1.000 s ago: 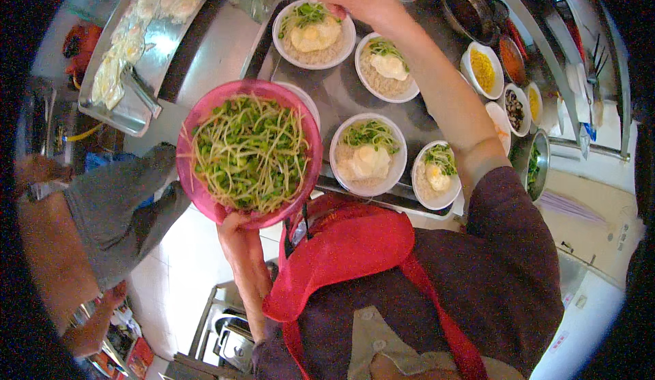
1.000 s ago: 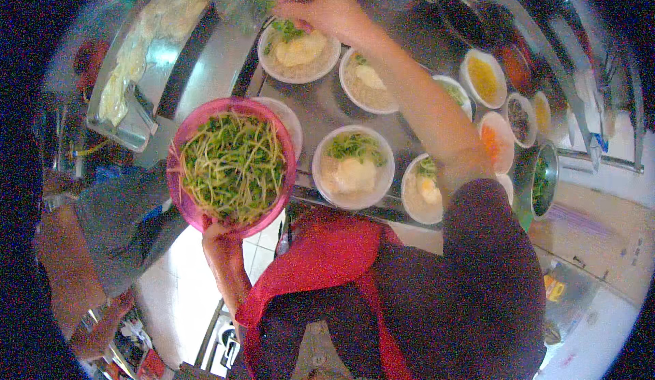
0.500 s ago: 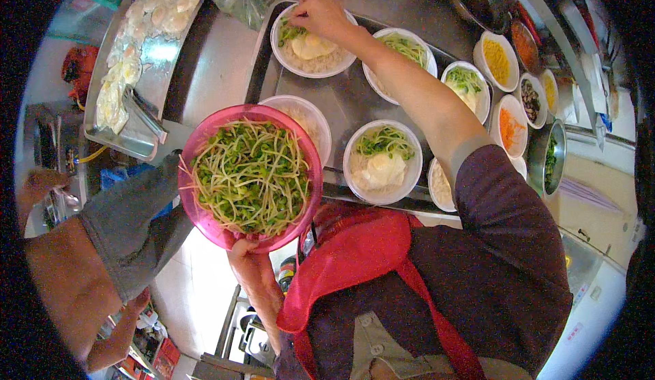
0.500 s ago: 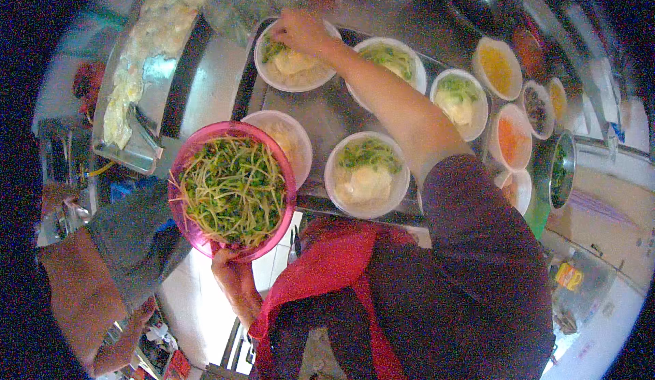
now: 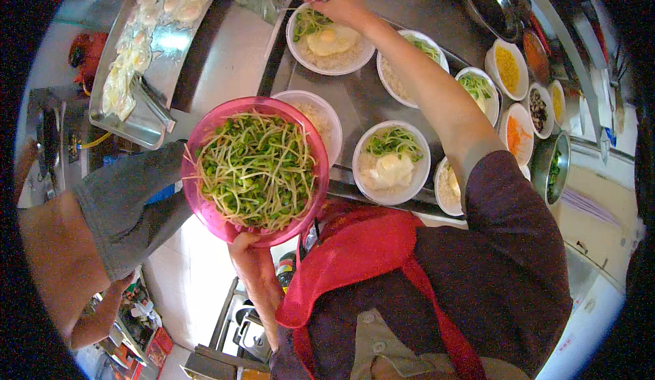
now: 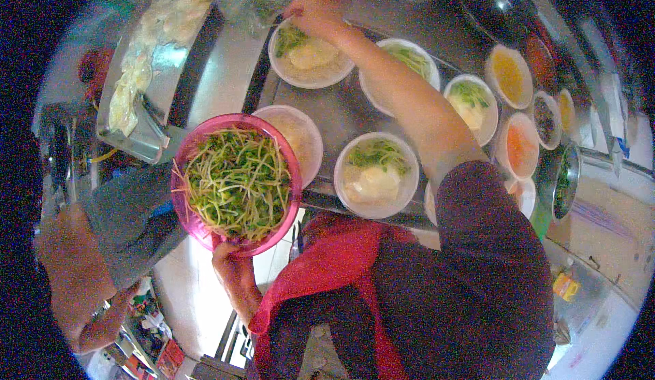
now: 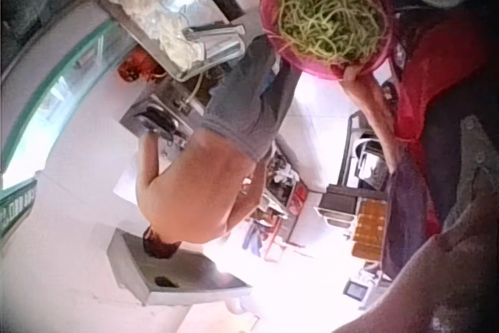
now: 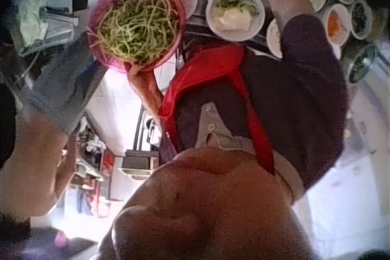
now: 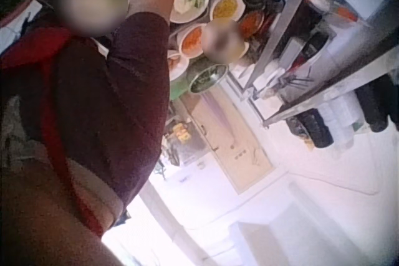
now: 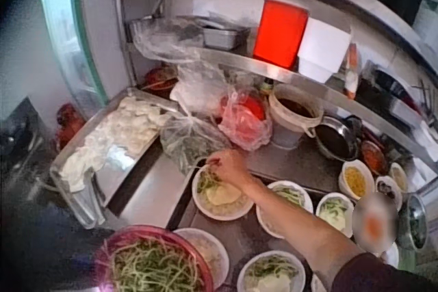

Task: The person assembles multiple rice bowls by hand, adding bean sprouts and shredded carrots to each bowl containing rice and a fried egg. The bowls are arranged on a stainless steel tray in a commercial kitchen.

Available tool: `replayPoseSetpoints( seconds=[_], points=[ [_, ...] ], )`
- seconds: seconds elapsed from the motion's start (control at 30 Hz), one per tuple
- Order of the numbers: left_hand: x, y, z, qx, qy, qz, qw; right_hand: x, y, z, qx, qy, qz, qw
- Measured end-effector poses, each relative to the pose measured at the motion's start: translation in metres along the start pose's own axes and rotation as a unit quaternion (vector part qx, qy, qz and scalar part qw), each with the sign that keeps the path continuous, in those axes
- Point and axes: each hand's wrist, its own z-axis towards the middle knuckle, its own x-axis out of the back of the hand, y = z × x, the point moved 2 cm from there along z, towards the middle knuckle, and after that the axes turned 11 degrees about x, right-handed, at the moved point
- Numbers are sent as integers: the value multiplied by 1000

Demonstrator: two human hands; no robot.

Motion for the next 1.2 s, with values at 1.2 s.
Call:
replayPoseSetpoints(
  seconds=[1.2],
  points=[
    [7, 2, -1, 9, 4, -6, 1000, 8, -23, 2, 179, -157, -70, 969]
  ],
)
